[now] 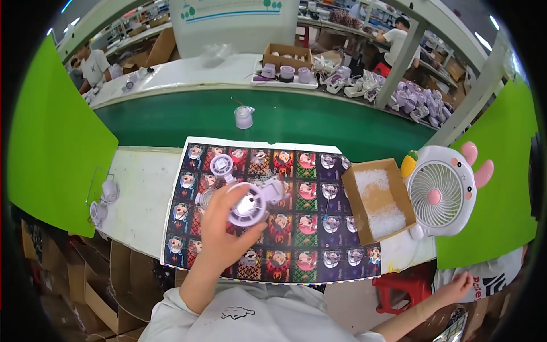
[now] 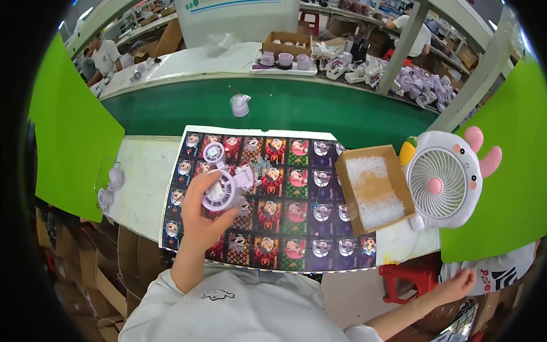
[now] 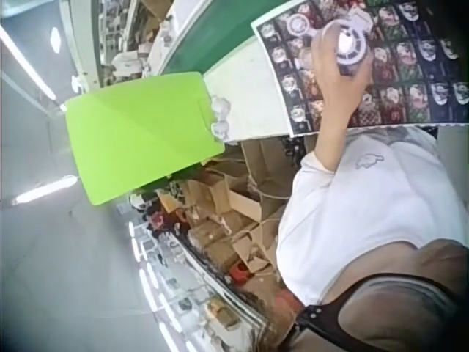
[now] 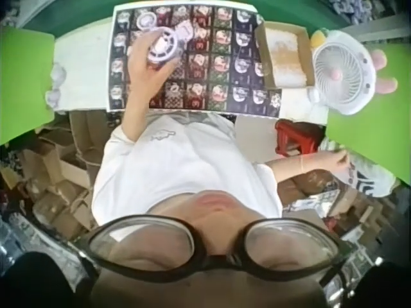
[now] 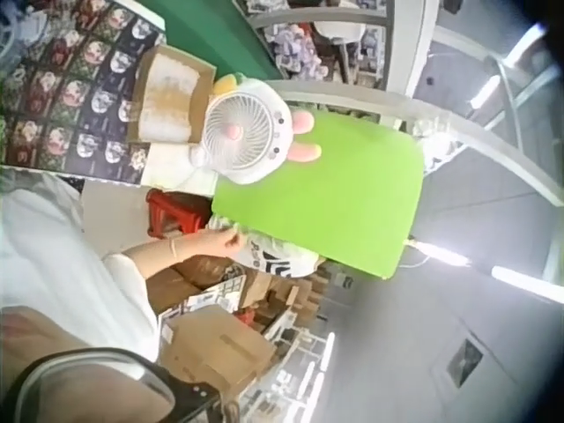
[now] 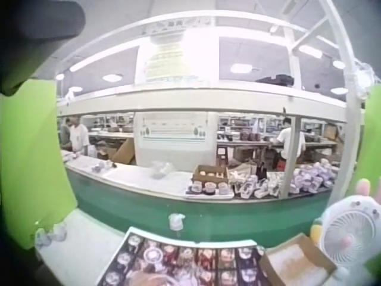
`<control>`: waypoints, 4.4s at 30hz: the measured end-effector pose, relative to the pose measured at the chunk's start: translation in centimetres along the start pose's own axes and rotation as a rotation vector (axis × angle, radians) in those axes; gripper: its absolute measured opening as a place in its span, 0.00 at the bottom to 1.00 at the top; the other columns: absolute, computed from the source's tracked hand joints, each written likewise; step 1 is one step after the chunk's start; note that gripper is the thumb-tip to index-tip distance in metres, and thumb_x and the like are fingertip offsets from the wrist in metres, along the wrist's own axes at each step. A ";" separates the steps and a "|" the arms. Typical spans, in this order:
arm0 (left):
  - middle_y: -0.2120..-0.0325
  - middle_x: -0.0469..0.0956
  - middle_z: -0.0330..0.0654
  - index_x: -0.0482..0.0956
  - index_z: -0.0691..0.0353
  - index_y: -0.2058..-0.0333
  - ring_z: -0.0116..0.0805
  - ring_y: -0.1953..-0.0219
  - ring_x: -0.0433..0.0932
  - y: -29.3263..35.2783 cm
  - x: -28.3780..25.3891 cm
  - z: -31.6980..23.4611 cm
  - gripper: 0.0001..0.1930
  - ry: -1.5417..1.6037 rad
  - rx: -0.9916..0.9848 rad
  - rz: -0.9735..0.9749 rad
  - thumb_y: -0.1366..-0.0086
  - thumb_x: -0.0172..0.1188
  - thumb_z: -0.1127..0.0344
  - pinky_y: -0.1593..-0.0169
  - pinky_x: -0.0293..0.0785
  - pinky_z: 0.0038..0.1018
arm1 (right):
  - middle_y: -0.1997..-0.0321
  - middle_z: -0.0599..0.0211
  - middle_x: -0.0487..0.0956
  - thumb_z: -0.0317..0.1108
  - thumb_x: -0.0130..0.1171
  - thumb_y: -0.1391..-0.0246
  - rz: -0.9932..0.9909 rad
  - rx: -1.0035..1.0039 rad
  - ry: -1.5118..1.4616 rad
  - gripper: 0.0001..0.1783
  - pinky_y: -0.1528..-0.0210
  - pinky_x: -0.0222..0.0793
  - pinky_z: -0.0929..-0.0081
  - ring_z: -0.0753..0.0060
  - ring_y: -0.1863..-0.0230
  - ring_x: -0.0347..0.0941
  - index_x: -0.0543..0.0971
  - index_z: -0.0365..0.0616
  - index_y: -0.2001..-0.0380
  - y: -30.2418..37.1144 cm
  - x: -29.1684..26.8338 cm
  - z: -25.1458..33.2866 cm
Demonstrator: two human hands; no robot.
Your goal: The person assembles handheld fan components by hand, threading wires through housings, fitting parts together, and placing the assembled units onto the mat and conveyor belt.
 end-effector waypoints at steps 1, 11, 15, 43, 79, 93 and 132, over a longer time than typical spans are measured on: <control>0.51 0.73 0.53 0.73 0.66 0.48 0.47 0.50 0.75 0.0 0.3 0.0 0.33 0.038 -0.002 -0.003 0.57 0.72 0.73 0.47 0.71 0.35 | 0.65 0.68 0.75 0.30 0.56 0.41 0.136 -0.042 -0.118 0.07 0.63 0.66 0.80 0.76 0.65 0.68 0.75 0.39 0.61 3.9 2.2 3.4; 0.50 0.74 0.53 0.74 0.58 0.46 0.52 0.50 0.76 1.3 0.3 1.9 0.36 0.299 0.075 0.210 0.57 0.76 0.67 0.49 0.75 0.39 | 0.47 0.55 0.73 0.24 0.66 0.56 1.513 -0.060 -0.639 0.40 0.53 0.71 0.74 0.67 0.52 0.73 0.65 0.37 0.38 31.9 25.8 23.8; 0.51 0.75 0.51 0.74 0.58 0.46 0.49 0.52 0.77 2.1 -0.9 3.9 0.34 0.275 -0.082 0.299 0.56 0.72 0.69 0.50 0.75 0.38 | 0.67 0.62 0.80 0.33 0.75 0.62 1.595 -0.195 -0.460 0.29 0.71 0.70 0.74 0.68 0.74 0.75 0.79 0.37 0.53 33.8 27.1 23.8; 0.52 0.73 0.55 0.67 0.62 0.44 0.54 0.49 0.75 -11.6 2.5 25.1 0.34 0.122 -0.296 -0.065 0.53 0.68 0.72 0.46 0.71 0.39 | 0.66 0.70 0.78 0.26 0.61 0.45 1.539 0.472 -0.574 0.15 0.68 0.70 0.83 0.80 0.69 0.74 0.77 0.40 0.53 35.0 54.9 15.6; 0.54 0.75 0.49 0.69 0.62 0.45 0.48 0.51 0.76 1.9 -0.4 9.8 0.38 -0.006 -0.338 -0.078 0.56 0.76 0.66 0.49 0.72 0.38 | 0.75 0.51 0.72 0.24 0.55 0.48 1.588 -0.257 -0.084 0.03 0.67 0.67 0.58 0.47 0.71 0.71 0.75 0.34 0.73 36.1 28.6 23.2; 0.46 0.71 0.48 0.59 0.64 0.38 0.36 0.42 0.70 3.9 0.8 10.2 0.40 0.663 -0.454 0.328 0.53 0.61 0.79 0.38 0.64 0.33 | 0.69 0.59 0.79 0.20 0.61 0.51 1.370 -0.404 -0.233 0.10 0.61 0.74 0.70 0.60 0.67 0.76 0.81 0.39 0.64 33.8 27.0 23.5; 0.55 0.74 0.60 0.62 0.67 0.42 0.58 0.60 0.80 8.2 4.4 9.8 0.37 2.068 -1.032 0.406 0.43 0.57 0.47 0.78 0.82 0.39 | 0.71 0.62 0.68 0.29 0.62 0.52 1.743 -0.825 -0.149 0.10 0.68 0.68 0.65 0.59 0.69 0.70 0.74 0.40 0.65 33.4 25.8 24.8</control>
Point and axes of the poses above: each hand's wrist, its own y-axis away from the middle knuckle, its own x-axis out of the palm, z = x × y, the point moved 4 cm from there along -y, towards the middle knuckle
